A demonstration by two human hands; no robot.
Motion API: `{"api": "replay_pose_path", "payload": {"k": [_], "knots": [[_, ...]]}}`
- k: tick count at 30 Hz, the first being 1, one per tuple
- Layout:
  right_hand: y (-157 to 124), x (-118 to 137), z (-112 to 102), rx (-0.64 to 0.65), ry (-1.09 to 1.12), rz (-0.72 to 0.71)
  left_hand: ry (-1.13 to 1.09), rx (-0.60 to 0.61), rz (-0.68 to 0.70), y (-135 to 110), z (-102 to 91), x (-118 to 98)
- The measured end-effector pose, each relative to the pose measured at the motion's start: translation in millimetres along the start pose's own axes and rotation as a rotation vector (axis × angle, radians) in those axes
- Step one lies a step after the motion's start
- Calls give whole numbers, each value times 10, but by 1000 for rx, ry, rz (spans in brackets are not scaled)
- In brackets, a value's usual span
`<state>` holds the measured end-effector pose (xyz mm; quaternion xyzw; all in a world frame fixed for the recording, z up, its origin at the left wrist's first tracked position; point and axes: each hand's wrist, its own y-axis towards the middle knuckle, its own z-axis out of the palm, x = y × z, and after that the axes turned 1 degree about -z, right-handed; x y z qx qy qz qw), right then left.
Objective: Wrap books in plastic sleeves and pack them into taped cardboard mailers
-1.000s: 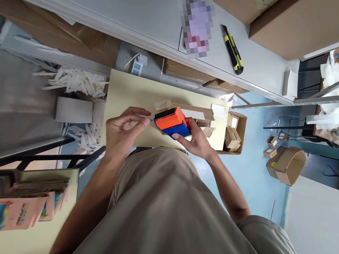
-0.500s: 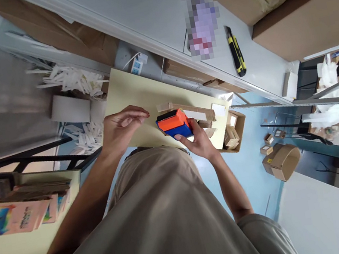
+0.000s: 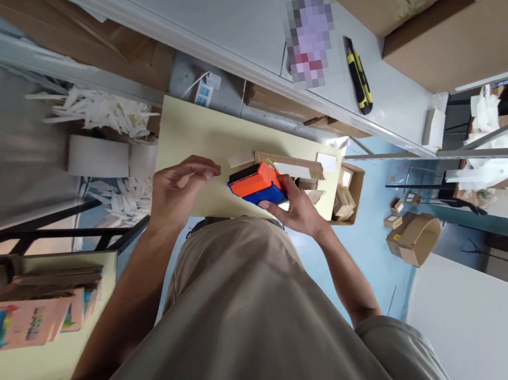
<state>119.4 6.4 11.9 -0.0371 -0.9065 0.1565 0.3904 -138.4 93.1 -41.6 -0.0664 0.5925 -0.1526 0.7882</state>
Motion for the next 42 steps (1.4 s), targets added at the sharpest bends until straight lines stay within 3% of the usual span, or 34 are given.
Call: {"api": "replay_pose_path", "payload": {"k": [15,42], "knots": [[-69,150,41,13,-29,-4,1,69,11,-42,-95,55],[-65,343,163,73,-53,17,-7,39,-51,-128,-290,4]]}}
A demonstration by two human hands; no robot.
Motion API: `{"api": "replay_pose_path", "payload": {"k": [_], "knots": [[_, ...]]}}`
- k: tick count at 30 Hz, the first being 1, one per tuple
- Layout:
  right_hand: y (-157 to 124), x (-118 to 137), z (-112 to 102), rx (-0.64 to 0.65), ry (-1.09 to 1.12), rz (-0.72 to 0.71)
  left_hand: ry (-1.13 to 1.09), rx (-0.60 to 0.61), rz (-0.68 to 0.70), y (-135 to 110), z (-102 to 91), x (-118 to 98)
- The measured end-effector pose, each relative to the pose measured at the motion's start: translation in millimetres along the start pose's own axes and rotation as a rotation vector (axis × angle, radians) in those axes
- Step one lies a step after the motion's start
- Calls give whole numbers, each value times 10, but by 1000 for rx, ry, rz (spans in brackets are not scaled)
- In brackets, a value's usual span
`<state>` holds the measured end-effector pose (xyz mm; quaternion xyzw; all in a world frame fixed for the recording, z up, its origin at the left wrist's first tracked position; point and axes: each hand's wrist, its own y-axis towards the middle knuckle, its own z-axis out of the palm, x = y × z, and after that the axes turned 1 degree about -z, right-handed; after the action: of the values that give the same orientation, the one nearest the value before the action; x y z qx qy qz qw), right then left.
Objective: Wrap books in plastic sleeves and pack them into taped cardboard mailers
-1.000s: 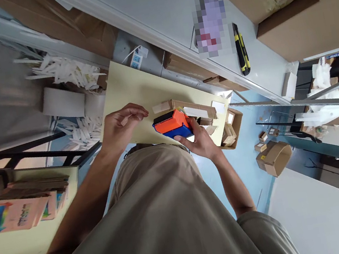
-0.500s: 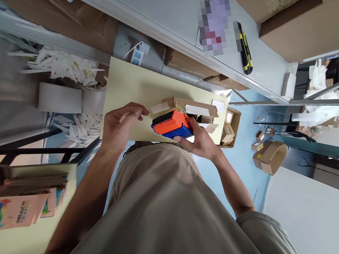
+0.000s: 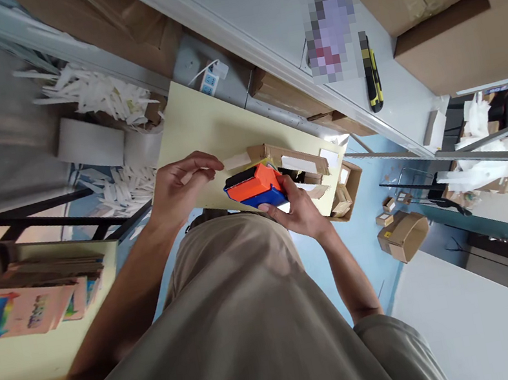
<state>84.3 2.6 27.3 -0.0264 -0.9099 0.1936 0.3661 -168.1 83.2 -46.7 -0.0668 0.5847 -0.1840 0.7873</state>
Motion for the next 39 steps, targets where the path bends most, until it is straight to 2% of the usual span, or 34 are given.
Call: {"api": "replay_pose_path", "payload": {"k": [5,19,39], "knots": [[-5,27,9,6,-16,-5,-58,8,13,19,-17,35],[-93,104,-66,13,-16,-47,-104,-2,-73,65,-17,77],[-154,90,-77,2,-7,-53,-117,17,-113,4,64,30]]}}
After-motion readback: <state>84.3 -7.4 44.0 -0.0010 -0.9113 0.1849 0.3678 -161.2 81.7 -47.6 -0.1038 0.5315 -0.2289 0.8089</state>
